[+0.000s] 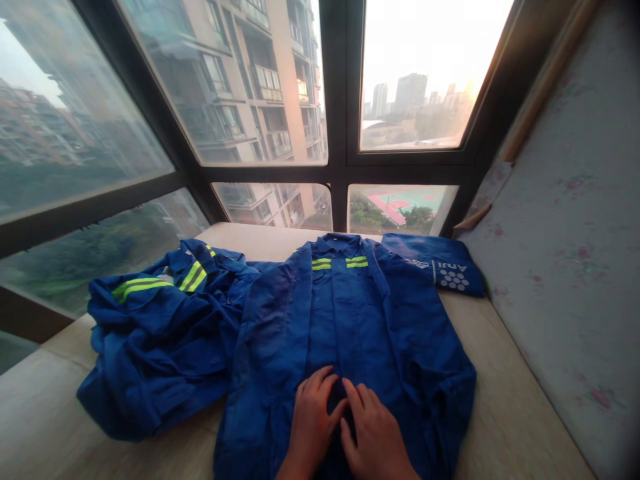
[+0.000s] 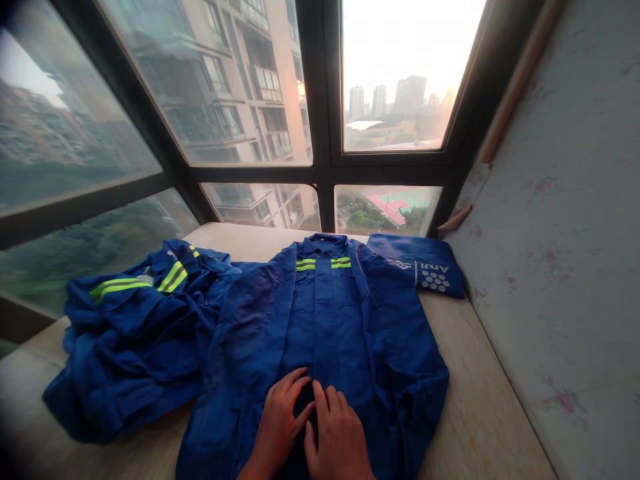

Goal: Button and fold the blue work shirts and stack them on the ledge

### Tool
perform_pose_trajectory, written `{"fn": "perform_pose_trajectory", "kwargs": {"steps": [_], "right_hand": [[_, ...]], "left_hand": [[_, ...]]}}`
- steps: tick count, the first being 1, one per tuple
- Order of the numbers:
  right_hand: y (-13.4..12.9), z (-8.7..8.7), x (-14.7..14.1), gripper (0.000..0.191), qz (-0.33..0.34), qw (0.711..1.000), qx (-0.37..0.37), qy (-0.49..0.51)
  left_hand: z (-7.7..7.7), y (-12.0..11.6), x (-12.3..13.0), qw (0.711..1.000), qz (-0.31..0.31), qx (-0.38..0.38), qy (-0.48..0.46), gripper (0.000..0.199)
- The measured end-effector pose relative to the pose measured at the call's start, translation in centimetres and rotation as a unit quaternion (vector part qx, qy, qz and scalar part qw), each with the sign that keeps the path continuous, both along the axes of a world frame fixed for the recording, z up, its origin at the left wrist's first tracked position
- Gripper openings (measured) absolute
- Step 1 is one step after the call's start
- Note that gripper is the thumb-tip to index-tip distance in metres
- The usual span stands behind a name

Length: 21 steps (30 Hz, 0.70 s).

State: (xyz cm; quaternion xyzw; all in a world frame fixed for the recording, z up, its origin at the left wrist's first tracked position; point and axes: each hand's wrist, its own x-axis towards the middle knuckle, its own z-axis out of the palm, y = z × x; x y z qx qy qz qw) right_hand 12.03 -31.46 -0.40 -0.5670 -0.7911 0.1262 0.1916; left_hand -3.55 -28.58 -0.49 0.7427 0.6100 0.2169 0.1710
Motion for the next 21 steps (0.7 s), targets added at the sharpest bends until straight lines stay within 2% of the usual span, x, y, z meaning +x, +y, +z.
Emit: {"fn": "perform_pose_trajectory", "kwargs": {"steps": [3,8,12,17,19,21], "right_hand": [[-1.0,-0.7,-0.1,0.060,-0.021,1.000,-0.013,-0.008],[-2.7,-2.2,-0.4,0.066,0.005,0.999,-0.049,-0.003],[-2.8,-2.0,0.0,0.068,-0.001,0.995,-0.090,0.037],[-2.3,-0.9,0.9,0.055,-0.047,0.975,-0.151,0.155],[-2.3,-0.7,1.2,0.051,-0.064,0.964,-0.175,0.189],[-2.4,-0.6,1.4,0.050,-0.067,0.959,-0.197,0.193]], "left_hand": [[0.2,0.4,0.6,1.000,-0.008,0.002,-0.015,0.026],[-0.2,0.1,0.7,0.994,-0.044,-0.039,-0.095,0.043],[0.0,-0.9,0.2,0.988,-0.056,-0.066,-0.131,0.050],[-0.3,-2.6,0.4,0.995,-0.042,-0.014,-0.088,0.042],[-0.7,-3.2,0.8,0.998,-0.046,0.004,-0.043,0.039],[-1.0,-3.6,1.1,0.997,-0.069,0.019,0.018,0.046]]}}
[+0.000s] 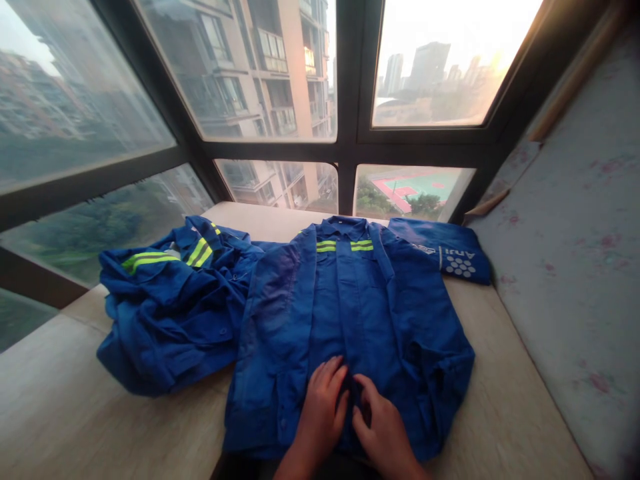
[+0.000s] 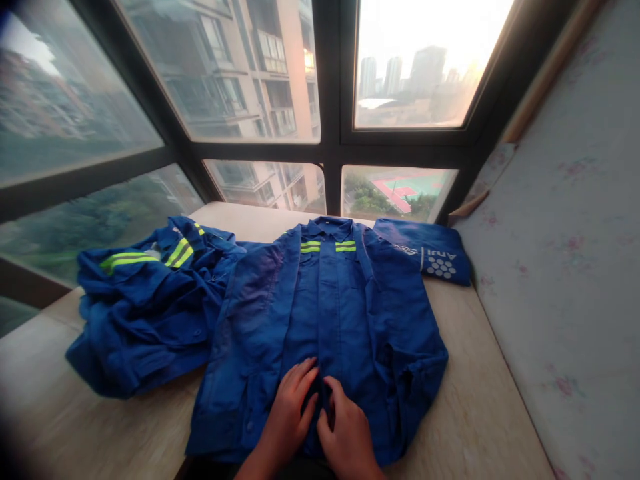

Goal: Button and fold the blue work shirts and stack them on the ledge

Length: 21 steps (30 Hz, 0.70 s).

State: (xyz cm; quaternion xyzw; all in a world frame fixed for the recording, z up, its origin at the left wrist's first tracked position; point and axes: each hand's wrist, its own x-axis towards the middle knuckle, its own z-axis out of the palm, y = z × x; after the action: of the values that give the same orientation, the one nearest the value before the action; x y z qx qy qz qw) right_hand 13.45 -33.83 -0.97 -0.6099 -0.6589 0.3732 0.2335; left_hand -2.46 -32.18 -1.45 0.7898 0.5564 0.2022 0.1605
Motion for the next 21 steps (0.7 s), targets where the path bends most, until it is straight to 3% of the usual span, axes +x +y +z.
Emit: {"fn": "perform_pose_trajectory", "kwargs": {"steps": [5,12,21], "right_hand": [[0.0,0.2,0.5,0.052,0.033,0.999,-0.013,-0.038],[0.5,-0.5,1.7,0.062,0.067,0.997,-0.039,0.031],[2.3,1.0,8.8,0.048,-0.008,0.959,-0.129,0.251]], "left_hand": [[0.1,0.1,0.3,0.990,-0.059,0.028,0.125,0.059],[0.3,0.4,0.3,0.983,-0.070,0.043,0.167,0.056],[0.7,1.0,-1.1,0.987,-0.077,0.031,0.138,0.056]]}}
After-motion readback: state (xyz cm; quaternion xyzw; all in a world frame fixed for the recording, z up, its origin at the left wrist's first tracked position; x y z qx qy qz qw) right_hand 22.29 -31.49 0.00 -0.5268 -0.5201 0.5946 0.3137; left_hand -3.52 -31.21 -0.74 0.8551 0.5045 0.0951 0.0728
